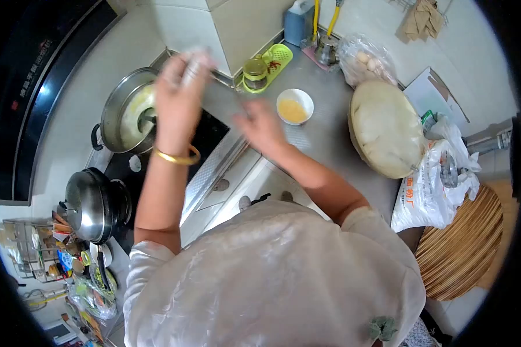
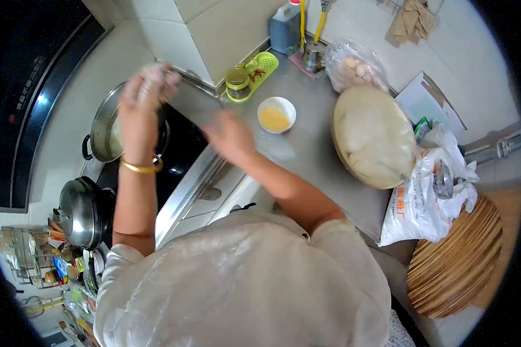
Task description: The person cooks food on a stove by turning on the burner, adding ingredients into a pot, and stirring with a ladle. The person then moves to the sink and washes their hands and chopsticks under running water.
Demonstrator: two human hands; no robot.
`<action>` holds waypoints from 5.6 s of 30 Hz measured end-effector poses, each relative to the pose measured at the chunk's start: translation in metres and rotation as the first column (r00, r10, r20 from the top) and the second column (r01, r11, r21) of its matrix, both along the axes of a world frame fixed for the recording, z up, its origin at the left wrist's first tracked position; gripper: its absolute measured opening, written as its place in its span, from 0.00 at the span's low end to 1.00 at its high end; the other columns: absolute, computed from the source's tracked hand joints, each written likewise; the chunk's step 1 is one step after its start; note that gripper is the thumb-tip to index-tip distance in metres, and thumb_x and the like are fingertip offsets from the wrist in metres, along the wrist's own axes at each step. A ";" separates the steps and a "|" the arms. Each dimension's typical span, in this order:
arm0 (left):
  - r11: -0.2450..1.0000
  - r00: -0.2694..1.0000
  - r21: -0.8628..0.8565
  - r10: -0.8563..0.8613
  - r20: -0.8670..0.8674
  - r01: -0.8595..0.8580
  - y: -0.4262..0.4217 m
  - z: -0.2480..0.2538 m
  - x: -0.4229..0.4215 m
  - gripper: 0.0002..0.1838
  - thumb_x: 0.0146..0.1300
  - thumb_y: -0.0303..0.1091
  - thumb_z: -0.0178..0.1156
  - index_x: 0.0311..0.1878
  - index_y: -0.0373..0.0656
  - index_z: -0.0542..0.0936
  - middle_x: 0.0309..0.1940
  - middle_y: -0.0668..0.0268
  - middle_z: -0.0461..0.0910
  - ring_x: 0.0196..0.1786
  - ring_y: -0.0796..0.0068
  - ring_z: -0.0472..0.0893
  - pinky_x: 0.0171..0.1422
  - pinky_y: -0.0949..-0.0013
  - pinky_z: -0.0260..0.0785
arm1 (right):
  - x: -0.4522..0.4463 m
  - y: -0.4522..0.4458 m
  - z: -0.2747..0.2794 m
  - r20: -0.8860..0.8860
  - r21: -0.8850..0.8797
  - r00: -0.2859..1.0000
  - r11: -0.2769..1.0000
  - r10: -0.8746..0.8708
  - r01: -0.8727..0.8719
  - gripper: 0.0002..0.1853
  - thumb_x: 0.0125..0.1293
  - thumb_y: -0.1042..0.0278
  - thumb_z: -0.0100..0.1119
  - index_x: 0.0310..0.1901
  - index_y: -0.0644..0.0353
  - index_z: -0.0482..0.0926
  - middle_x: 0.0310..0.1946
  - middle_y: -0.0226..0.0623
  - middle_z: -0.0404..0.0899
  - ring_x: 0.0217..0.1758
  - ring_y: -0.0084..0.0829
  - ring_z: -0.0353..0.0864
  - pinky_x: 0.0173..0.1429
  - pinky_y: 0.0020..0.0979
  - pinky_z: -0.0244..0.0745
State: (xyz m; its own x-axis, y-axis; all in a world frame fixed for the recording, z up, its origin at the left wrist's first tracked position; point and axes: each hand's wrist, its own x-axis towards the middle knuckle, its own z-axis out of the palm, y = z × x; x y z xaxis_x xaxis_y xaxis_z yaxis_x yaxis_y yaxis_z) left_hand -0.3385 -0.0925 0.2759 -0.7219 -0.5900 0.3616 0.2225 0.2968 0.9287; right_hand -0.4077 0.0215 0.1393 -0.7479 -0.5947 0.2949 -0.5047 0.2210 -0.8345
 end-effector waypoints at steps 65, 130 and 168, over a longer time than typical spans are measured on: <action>0.186 0.837 0.877 0.265 -0.478 0.442 -0.266 -0.046 0.081 0.21 0.67 0.40 0.30 0.56 0.44 0.67 0.53 0.58 0.70 0.54 0.56 0.72 0.56 0.49 0.65 | 0.043 -0.298 0.146 -0.657 -0.142 0.705 0.875 0.267 -0.463 0.28 0.48 0.80 0.49 0.55 0.56 0.61 0.49 0.49 0.69 0.48 0.51 0.70 0.51 0.42 0.67; 0.175 0.872 0.980 0.462 -0.164 0.092 -0.345 -0.039 0.119 0.10 0.63 0.37 0.47 0.36 0.38 0.69 0.29 0.60 0.71 0.32 0.62 0.75 0.40 0.58 0.74 | 0.020 -0.193 0.128 0.894 0.104 0.405 0.788 0.194 -0.606 0.06 0.59 0.63 0.50 0.32 0.54 0.71 0.17 0.27 0.63 0.13 0.14 0.52 0.14 0.16 0.41; 0.525 0.444 -0.578 0.848 0.290 -0.625 -0.333 0.017 0.097 0.16 0.49 0.38 0.56 0.37 0.35 0.79 0.39 0.46 0.77 0.45 0.49 0.76 0.49 0.60 0.68 | 0.029 -0.174 0.130 0.318 0.018 0.806 0.847 0.499 -0.532 0.17 0.60 0.62 0.51 0.47 0.62 0.76 0.25 0.34 0.75 0.27 0.24 0.70 0.35 0.26 0.67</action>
State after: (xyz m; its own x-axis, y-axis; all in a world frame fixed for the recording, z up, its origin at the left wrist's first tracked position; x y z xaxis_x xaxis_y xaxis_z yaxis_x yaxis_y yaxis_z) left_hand -0.2414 -0.4253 0.2926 -0.1837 -0.8945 0.4076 -0.6829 0.4144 0.6016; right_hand -0.3788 -0.1520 0.2691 -0.3635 -0.9311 0.0309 -0.3066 0.0882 -0.9478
